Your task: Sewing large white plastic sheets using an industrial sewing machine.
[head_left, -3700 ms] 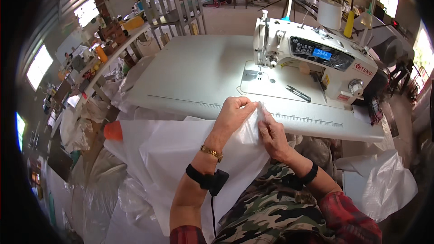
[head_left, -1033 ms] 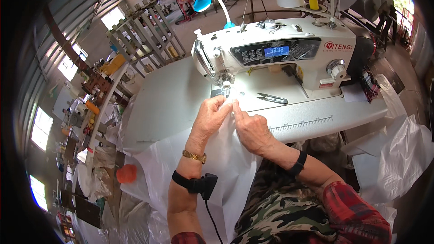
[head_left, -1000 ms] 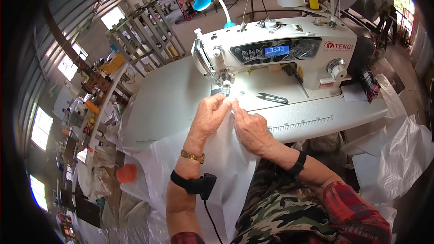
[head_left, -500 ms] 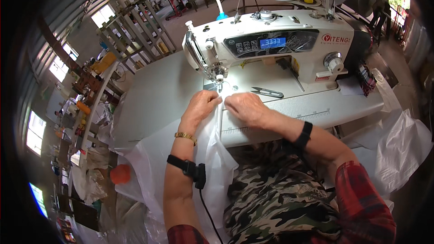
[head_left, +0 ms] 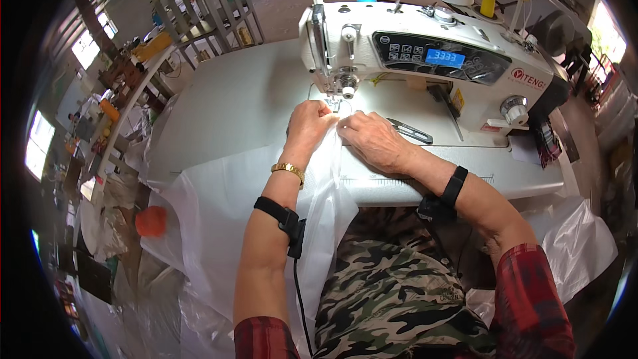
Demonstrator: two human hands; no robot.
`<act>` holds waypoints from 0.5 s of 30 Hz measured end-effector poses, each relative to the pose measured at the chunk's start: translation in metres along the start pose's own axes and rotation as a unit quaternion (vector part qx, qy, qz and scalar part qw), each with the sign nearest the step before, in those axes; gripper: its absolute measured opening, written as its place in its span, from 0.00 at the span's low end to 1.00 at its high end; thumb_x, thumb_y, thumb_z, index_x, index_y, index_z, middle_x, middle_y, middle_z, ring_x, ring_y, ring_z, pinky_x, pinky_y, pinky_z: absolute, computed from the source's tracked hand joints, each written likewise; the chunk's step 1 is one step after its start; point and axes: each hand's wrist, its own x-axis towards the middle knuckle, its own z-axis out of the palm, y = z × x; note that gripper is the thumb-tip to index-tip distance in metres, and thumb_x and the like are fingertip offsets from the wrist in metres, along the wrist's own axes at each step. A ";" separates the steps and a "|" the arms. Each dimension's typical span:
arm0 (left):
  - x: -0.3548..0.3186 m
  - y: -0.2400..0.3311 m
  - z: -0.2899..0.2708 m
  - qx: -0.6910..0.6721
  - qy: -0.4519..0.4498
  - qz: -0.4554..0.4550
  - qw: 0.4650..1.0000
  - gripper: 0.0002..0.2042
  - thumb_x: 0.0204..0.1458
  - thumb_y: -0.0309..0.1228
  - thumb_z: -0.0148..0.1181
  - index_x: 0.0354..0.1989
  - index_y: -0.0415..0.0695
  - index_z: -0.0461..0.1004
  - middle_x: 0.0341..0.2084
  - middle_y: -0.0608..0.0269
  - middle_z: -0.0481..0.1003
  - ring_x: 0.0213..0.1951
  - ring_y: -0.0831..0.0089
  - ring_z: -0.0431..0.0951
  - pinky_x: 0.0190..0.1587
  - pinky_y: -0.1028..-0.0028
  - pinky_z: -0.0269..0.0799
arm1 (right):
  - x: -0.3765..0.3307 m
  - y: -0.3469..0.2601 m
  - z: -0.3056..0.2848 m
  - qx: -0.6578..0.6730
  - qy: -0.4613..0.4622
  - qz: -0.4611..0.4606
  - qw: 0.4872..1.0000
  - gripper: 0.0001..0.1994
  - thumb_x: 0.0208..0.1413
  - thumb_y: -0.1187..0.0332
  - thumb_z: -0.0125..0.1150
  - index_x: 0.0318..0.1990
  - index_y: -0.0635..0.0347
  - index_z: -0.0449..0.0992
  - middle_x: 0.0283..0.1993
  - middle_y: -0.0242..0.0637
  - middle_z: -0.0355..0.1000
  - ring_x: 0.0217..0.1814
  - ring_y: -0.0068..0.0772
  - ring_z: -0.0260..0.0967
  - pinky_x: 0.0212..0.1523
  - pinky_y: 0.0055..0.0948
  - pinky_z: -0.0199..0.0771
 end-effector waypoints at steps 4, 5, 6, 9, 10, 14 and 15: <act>-0.023 0.029 -0.010 0.215 0.095 0.201 0.951 0.08 0.47 0.31 0.67 0.31 0.40 0.80 0.35 0.55 0.78 0.40 0.58 0.77 0.43 0.64 0.71 | 0.001 0.002 -0.003 -0.023 -0.050 0.022 0.998 0.13 0.59 0.68 0.51 0.48 0.65 0.73 0.48 0.41 0.70 0.50 0.40 0.67 0.50 0.37 0.65; -0.034 0.049 -0.017 0.226 0.050 0.168 0.958 0.10 0.49 0.31 0.65 0.37 0.40 0.79 0.42 0.56 0.76 0.49 0.55 0.72 0.50 0.60 0.68 | -0.001 0.002 -0.002 -0.035 -0.094 0.052 0.994 0.14 0.59 0.68 0.53 0.49 0.65 0.71 0.50 0.43 0.70 0.51 0.42 0.67 0.51 0.38 0.64; -0.049 0.059 -0.021 0.225 0.049 0.169 0.958 0.10 0.49 0.31 0.65 0.37 0.40 0.79 0.42 0.56 0.76 0.49 0.55 0.72 0.50 0.60 0.68 | -0.002 0.001 -0.001 -0.035 -0.093 0.054 0.994 0.14 0.59 0.68 0.53 0.49 0.65 0.71 0.50 0.43 0.70 0.51 0.42 0.67 0.51 0.38 0.64; -0.087 0.069 -0.022 0.072 -0.013 0.177 0.981 0.13 0.48 0.30 0.65 0.42 0.38 0.77 0.43 0.53 0.76 0.49 0.54 0.72 0.51 0.61 0.69 | -0.007 0.003 0.008 0.000 0.022 0.045 0.999 0.14 0.57 0.66 0.55 0.46 0.65 0.72 0.46 0.44 0.72 0.52 0.41 0.67 0.50 0.39 0.62; -0.097 0.061 -0.020 0.079 -0.010 0.167 0.983 0.15 0.49 0.29 0.63 0.46 0.38 0.75 0.45 0.51 0.75 0.50 0.53 0.73 0.53 0.61 0.69 | -0.006 -0.001 0.009 0.001 0.024 0.042 0.999 0.14 0.57 0.66 0.55 0.46 0.65 0.72 0.46 0.44 0.72 0.52 0.41 0.67 0.50 0.39 0.62; -0.103 0.027 -0.005 0.081 0.037 0.170 0.981 0.20 0.51 0.29 0.57 0.54 0.37 0.70 0.50 0.45 0.72 0.52 0.50 0.73 0.56 0.59 0.68 | 0.001 -0.011 0.009 -0.004 0.023 0.091 0.996 0.15 0.59 0.63 0.55 0.48 0.64 0.72 0.45 0.44 0.72 0.52 0.42 0.68 0.51 0.40 0.61; -0.102 0.022 -0.003 0.081 0.037 0.170 0.981 0.20 0.51 0.29 0.57 0.54 0.37 0.70 0.50 0.45 0.72 0.52 0.50 0.73 0.56 0.59 0.68 | 0.001 -0.013 0.007 -0.003 0.012 0.109 0.994 0.16 0.60 0.62 0.55 0.49 0.63 0.72 0.45 0.44 0.73 0.52 0.42 0.68 0.52 0.41 0.61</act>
